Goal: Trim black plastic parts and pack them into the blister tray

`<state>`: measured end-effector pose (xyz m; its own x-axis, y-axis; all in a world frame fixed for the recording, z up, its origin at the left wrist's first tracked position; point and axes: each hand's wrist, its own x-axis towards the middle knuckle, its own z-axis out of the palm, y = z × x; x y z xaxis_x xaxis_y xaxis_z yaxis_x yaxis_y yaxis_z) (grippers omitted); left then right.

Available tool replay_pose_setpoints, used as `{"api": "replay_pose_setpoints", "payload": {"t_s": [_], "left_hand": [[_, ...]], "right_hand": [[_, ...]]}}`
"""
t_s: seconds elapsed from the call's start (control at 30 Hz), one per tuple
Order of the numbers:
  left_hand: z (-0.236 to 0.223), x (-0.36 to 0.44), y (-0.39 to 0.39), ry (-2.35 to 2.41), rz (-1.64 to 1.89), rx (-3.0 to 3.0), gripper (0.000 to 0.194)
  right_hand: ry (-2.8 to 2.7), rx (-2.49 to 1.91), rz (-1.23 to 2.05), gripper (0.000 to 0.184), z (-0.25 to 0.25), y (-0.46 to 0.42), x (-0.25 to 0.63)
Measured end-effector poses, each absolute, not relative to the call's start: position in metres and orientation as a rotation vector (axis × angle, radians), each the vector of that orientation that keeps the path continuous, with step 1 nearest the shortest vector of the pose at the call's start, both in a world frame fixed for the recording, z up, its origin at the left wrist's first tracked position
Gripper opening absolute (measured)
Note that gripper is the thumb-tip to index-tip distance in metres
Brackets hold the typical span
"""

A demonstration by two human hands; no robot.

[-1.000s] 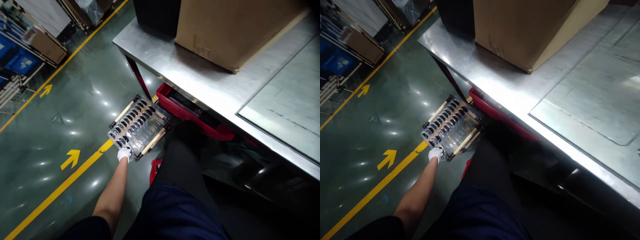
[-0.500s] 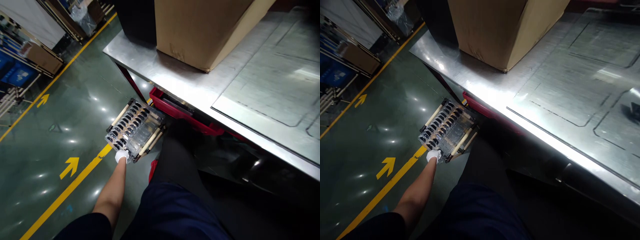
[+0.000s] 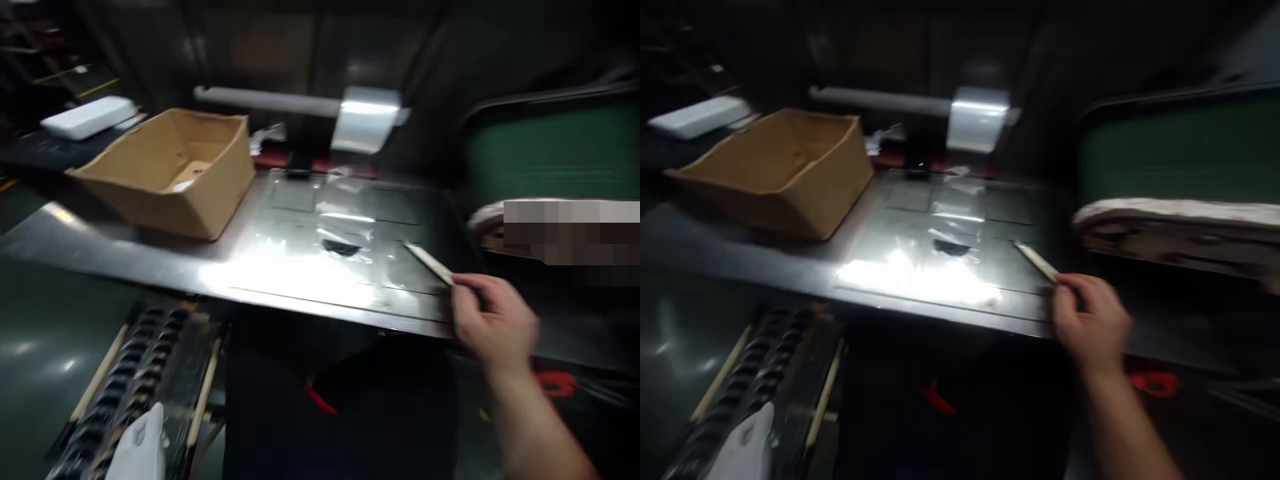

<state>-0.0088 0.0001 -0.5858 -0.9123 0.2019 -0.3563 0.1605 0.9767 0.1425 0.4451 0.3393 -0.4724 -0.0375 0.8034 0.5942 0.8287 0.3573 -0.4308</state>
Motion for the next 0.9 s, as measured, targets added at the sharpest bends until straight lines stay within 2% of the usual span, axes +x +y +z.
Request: {"api": "replay_pose_setpoints", "payload": {"t_s": [0.1, 0.13, 0.17, 0.23, 0.27, 0.37, 0.5, 0.73, 0.8, 0.9], "left_hand": [[-0.527, 0.033, 0.084, 2.606, 0.997, 0.896, 0.033], [-0.502, 0.053, 0.117, 2.391, 1.192, 1.253, 0.028], [-0.478, 0.074, 0.153, 2.150, 1.241, 1.621, 0.023], [-0.437, 0.111, 0.227, 1.795, 1.043, 2.169, 0.019], [-0.422, 0.124, 0.262, 1.712, 0.770, 2.351, 0.020], [-0.399, 0.147, 0.343, 1.574, 0.433, 2.527, 0.016], [-0.394, 0.153, 0.379, 1.485, 0.214, 2.606, 0.024], [-0.385, 0.144, 0.403, 1.479, 0.096, 2.526, 0.019], [-0.378, 0.136, 0.418, 1.537, 0.163, 2.477, 0.019], [-0.367, 0.126, 0.426, 1.709, 0.396, 2.437, 0.032]], "right_hand": [[-1.749, -1.387, -0.039, 0.016, -0.470, 0.341, 0.461], [-1.725, -1.383, -0.020, 0.016, -0.471, 0.341, 0.461], [-1.698, -1.369, 0.002, 0.016, -0.472, 0.340, 0.460], [-1.659, -1.333, 0.048, 0.016, -0.471, 0.337, 0.458], [-1.648, -1.319, 0.064, 0.016, -0.470, 0.335, 0.457], [-1.616, -1.288, 0.103, 0.017, -0.466, 0.331, 0.459], [-1.579, -1.241, 0.146, 0.020, -0.464, 0.329, 0.465], [-1.561, -1.202, 0.200, 0.022, -0.463, 0.327, 0.469], [-1.560, -1.205, 0.215, 0.022, -0.462, 0.326, 0.470], [-1.549, -1.211, 0.235, 0.022, -0.465, 0.329, 0.473]]}}
